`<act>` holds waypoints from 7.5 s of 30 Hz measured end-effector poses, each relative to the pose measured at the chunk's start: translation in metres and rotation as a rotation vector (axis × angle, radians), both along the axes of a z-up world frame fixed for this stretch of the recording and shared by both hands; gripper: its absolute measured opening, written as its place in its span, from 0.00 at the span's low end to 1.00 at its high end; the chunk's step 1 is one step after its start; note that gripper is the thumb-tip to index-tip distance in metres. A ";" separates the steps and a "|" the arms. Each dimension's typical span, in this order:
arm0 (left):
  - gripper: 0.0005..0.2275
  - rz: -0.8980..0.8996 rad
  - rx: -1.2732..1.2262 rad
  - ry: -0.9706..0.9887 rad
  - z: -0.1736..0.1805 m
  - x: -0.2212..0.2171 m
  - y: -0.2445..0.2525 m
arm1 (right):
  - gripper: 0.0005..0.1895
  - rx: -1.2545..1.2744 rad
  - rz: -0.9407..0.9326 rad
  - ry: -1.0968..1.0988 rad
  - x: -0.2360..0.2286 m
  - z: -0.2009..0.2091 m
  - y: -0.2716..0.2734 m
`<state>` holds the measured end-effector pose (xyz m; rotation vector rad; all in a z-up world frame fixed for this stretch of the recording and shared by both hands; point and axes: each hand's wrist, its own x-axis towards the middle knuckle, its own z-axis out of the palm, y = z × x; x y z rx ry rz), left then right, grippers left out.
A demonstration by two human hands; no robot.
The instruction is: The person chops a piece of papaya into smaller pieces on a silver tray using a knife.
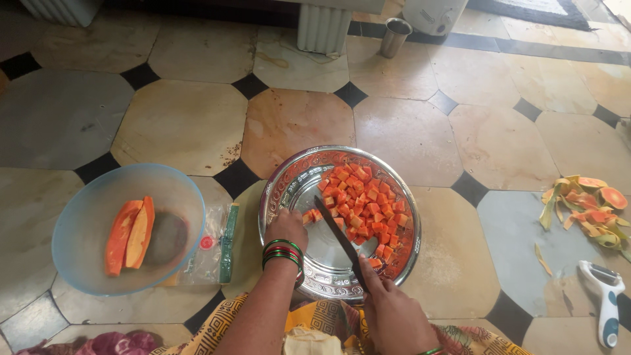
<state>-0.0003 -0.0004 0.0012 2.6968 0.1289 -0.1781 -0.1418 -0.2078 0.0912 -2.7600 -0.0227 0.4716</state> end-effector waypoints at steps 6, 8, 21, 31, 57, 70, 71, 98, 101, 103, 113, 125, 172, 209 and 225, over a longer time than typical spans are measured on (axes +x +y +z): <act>0.08 -0.007 0.018 0.010 0.006 -0.001 0.000 | 0.41 -0.114 -0.008 0.052 -0.002 0.007 0.011; 0.08 -0.009 0.022 0.014 0.005 -0.001 0.000 | 0.41 -0.140 -0.058 0.097 0.002 0.020 0.010; 0.11 0.005 0.011 -0.027 0.007 -0.002 0.002 | 0.43 -0.088 -0.004 0.111 -0.008 0.001 0.017; 0.11 0.011 -0.005 0.012 0.012 0.001 0.002 | 0.41 -0.067 0.048 0.007 -0.009 -0.023 0.014; 0.11 -0.019 0.040 0.001 0.003 0.006 0.002 | 0.51 -0.221 0.189 0.273 -0.013 -0.037 0.034; 0.10 -0.012 0.012 -0.037 0.000 0.003 0.004 | 0.39 -0.024 -0.089 0.141 0.005 -0.029 0.017; 0.10 -0.009 0.021 -0.040 -0.001 0.004 0.004 | 0.38 -0.003 -0.116 0.165 0.006 -0.030 0.013; 0.11 0.278 -0.542 -0.287 0.067 0.013 0.066 | 0.34 -0.138 0.006 -0.033 0.027 0.030 -0.011; 0.11 0.376 -0.619 -0.264 0.089 0.001 0.110 | 0.34 -0.255 -0.114 0.031 0.028 0.032 -0.015; 0.12 0.333 -0.787 -0.373 0.100 -0.012 0.154 | 0.34 -0.257 -0.129 -0.005 0.028 0.032 -0.021; 0.10 1.008 -0.574 -0.429 0.074 -0.059 0.292 | 0.32 0.099 -0.146 -0.138 0.029 0.023 -0.030; 0.36 0.795 0.279 0.227 0.046 -0.039 0.248 | 0.29 0.188 -0.229 -0.171 0.034 0.022 -0.029; 0.17 1.188 -0.826 0.220 0.010 -0.015 0.320 | 0.30 0.186 -0.191 -0.101 0.030 0.026 -0.015; 0.19 0.896 -1.409 0.167 0.043 -0.035 -0.008 | 0.20 0.939 -0.397 0.045 0.039 -0.003 -0.029; 0.15 0.693 -0.614 0.059 -0.002 -0.002 0.013 | 0.35 -0.024 -0.119 -0.019 0.024 0.014 -0.006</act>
